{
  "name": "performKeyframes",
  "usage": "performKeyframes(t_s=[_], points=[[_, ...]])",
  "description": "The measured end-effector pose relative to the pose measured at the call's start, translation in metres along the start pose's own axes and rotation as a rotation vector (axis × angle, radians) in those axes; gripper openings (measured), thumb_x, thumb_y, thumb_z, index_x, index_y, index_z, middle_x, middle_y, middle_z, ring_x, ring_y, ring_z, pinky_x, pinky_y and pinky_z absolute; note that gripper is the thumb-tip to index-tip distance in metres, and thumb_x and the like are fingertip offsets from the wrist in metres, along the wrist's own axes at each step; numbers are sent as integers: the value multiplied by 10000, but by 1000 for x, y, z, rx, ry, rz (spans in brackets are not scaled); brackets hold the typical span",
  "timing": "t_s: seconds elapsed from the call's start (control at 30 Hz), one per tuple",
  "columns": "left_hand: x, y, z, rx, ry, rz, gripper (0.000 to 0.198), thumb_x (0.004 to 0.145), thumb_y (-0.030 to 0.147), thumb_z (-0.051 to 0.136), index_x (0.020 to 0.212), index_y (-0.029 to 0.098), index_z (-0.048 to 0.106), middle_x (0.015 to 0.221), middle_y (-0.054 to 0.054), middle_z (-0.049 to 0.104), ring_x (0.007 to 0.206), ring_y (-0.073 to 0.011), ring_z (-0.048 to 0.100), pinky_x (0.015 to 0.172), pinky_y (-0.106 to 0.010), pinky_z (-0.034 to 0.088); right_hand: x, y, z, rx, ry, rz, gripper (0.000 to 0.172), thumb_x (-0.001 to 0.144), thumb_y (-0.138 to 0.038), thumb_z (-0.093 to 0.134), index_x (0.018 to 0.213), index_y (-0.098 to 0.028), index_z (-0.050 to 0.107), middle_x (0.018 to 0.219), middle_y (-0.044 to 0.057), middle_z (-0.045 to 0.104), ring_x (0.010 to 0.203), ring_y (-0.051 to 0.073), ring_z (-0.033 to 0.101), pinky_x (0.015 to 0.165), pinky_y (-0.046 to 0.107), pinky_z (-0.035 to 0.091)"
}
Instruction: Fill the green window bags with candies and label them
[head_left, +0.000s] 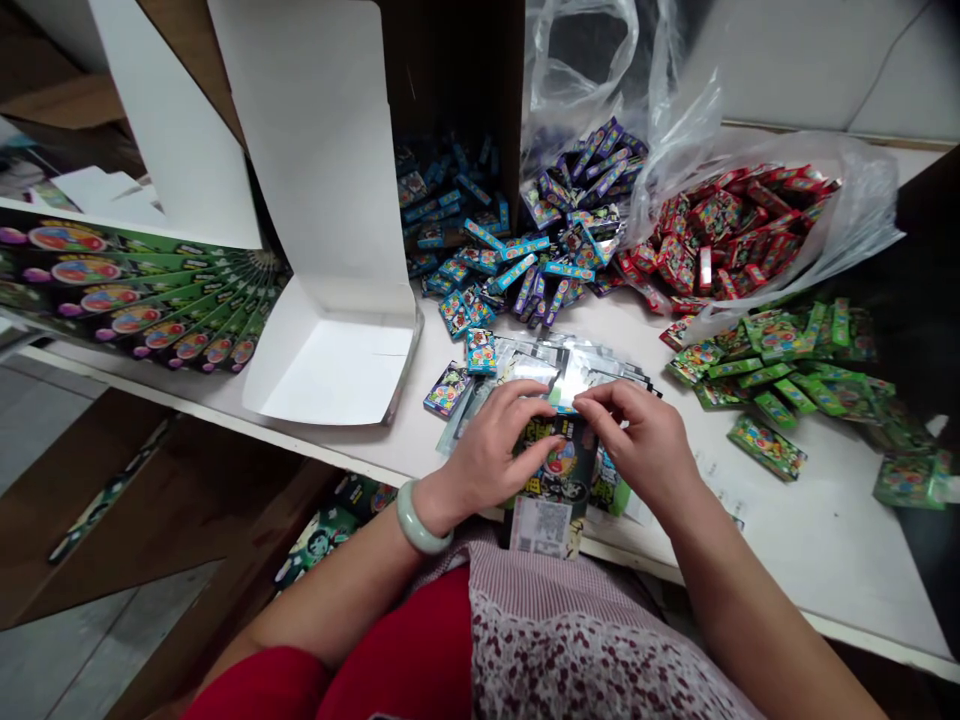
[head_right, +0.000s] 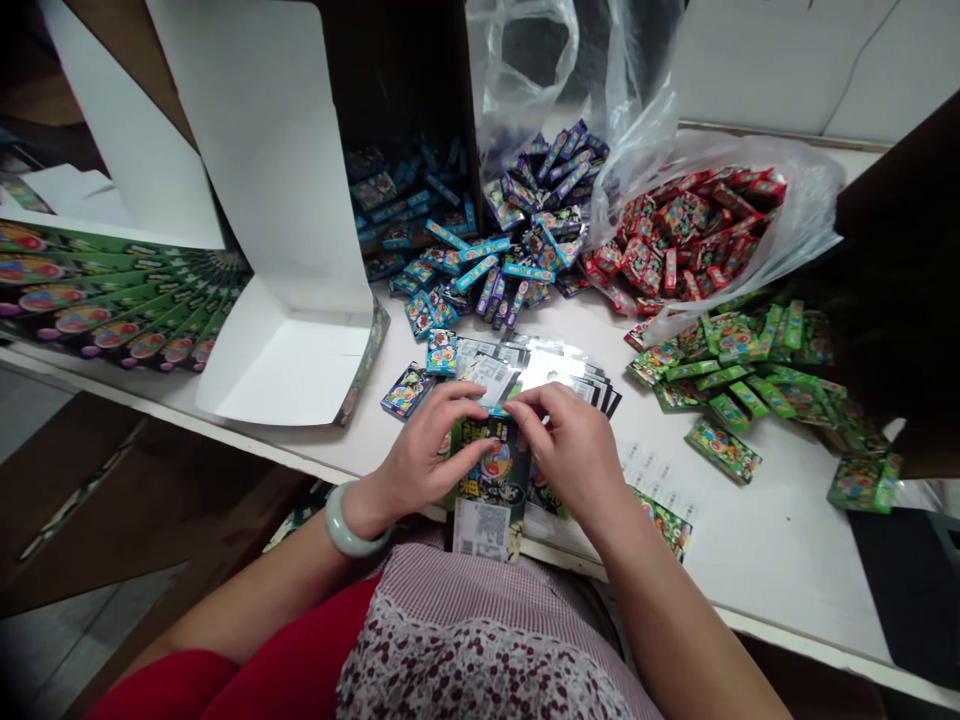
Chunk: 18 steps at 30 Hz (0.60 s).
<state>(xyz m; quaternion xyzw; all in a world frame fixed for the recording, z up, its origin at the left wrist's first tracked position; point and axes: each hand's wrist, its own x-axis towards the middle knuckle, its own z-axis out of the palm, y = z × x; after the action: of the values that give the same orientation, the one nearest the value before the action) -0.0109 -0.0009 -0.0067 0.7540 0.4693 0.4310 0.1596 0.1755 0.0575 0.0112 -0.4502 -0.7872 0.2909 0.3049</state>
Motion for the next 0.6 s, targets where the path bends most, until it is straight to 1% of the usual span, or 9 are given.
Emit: performKeyframes(t_s=[0.17, 0.4, 0.5, 0.6], points=[[2, 0, 2, -9, -7, -14, 247, 857, 179, 618, 1083, 202, 522, 1183, -124, 537, 1154, -274, 527, 952, -486, 474, 0, 0, 1, 18, -16, 16, 169, 901, -330, 564, 827, -216, 664, 758, 25, 667, 656, 148, 578, 614, 291, 437], [0, -4, 6, -26, 4, 20, 272, 853, 156, 618, 1101, 204, 515, 1181, -123, 530, 1125, -265, 530, 937, -480, 476, 1, 2, 3, 53, -25, 52, 160, 889, -338, 578, 834, -216, 667, 792, 32, 673, 671, 153, 589, 613, 298, 448], [1, -4, 5, -74, -17, -1, 261, 854, 163, 615, 1088, 216, 515, 1183, -114, 526, 1140, -264, 523, 948, -480, 463, 1, 2, 3, 40, -18, 53, 166, 889, -337, 576, 823, -215, 667, 777, 32, 670, 650, 149, 582, 604, 296, 444], [3, -2, 5, -146, -32, -55, 246, 843, 156, 618, 1053, 215, 503, 1173, -108, 523, 1146, -259, 515, 971, -472, 446, 2, 0, 3, 45, -22, 63, 163, 880, -340, 581, 820, -212, 662, 766, 31, 659, 637, 148, 575, 599, 297, 439]])
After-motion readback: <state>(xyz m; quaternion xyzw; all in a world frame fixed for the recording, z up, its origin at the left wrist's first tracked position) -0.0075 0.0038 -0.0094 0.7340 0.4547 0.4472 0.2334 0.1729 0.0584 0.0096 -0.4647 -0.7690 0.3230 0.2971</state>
